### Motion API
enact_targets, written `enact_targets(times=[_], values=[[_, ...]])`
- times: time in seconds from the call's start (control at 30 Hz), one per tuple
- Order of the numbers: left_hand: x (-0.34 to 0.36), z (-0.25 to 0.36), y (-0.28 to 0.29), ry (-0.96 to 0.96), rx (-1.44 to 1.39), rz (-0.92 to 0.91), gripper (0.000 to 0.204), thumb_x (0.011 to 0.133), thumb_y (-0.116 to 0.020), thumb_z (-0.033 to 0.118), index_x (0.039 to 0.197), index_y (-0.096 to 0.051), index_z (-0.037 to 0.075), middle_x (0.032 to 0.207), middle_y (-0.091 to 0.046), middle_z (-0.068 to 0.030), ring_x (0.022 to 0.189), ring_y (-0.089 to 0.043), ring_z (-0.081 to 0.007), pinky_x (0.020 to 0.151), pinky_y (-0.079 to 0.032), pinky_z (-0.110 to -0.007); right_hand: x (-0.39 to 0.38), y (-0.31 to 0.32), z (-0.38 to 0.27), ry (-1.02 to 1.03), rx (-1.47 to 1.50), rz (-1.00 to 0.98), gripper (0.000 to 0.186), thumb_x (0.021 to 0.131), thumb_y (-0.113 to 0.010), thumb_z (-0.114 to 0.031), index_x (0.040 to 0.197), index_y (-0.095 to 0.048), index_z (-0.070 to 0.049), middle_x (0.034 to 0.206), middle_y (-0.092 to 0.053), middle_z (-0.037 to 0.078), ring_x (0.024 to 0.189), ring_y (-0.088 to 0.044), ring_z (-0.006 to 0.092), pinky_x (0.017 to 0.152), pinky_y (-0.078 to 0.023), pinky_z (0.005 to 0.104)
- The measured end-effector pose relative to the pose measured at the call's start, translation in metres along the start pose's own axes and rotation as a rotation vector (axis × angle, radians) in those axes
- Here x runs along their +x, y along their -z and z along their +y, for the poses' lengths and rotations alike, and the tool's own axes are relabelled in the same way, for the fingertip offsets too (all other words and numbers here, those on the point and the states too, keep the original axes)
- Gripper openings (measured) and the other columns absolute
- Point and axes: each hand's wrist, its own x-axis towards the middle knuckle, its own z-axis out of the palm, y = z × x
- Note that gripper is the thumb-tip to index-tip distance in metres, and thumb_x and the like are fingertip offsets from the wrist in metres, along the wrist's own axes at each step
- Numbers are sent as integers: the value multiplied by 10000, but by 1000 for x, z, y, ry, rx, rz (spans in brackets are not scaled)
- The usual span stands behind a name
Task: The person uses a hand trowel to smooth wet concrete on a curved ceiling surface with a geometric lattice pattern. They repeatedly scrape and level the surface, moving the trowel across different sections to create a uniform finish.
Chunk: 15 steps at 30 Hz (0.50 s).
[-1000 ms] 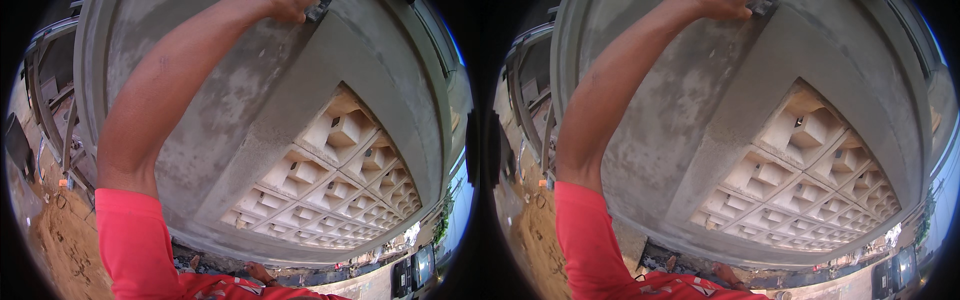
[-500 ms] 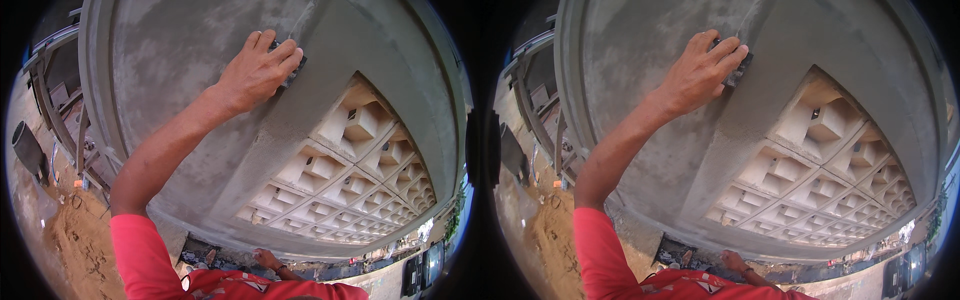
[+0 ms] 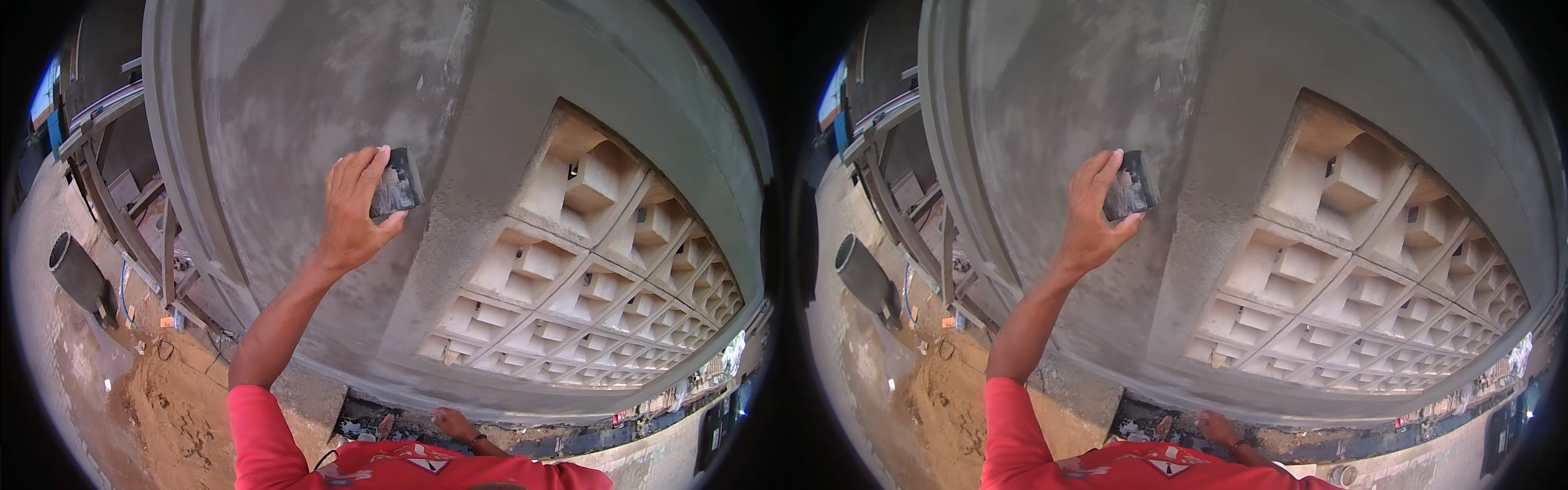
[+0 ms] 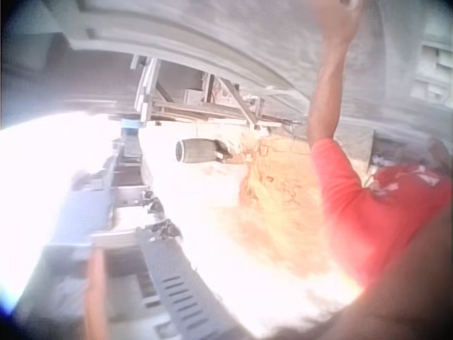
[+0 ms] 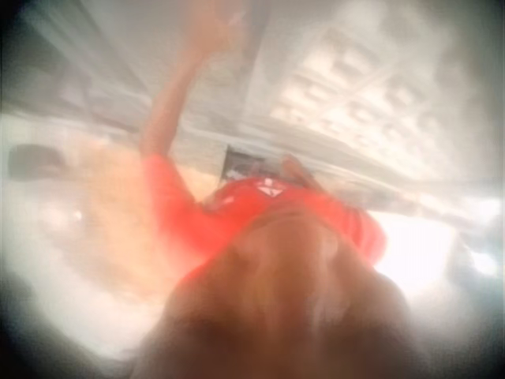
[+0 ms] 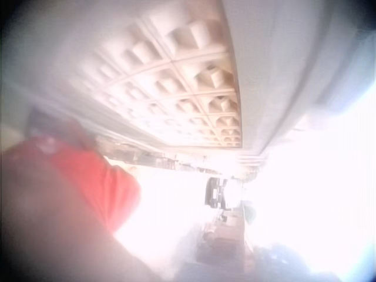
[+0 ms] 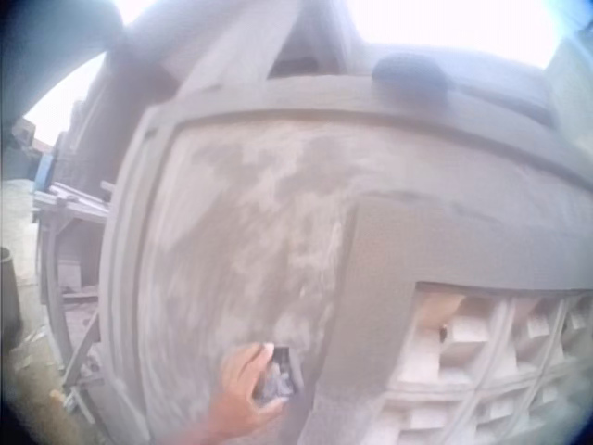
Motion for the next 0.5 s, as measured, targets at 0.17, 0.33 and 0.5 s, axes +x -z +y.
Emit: enact_targets(times=[0.17,0.33,0.5], values=[[127,7,34,-152,79,196,842,755,-781,144,1497,-398,31,1397,-519,-184,1286,-520,-310,1081,-427,-427,-7,-28,20,99,-36,101,368,907,-653,-344,1161,-690,-79,1040,-704,211,934,-685,360,836,-530,433],[154,57,34,78,-311,231,734,863,-704,232,1482,-391,-10,1460,-455,-214,1360,-411,-361,1142,-315,-470,-13,-17,-6,-22,76,127,364,902,-658,-320,1149,-691,-55,953,-697,193,849,-677,316,789,-527,408],[48,91,1,369,-1227,41,1075,709,-801,264,1572,-202,38,1392,-498,-202,1309,-496,-361,1126,-400,-468,-8,53,-86,58,336,169,419,932,-646,-296,1263,-634,-38,918,-697,187,851,-662,255,812,-526,365]])
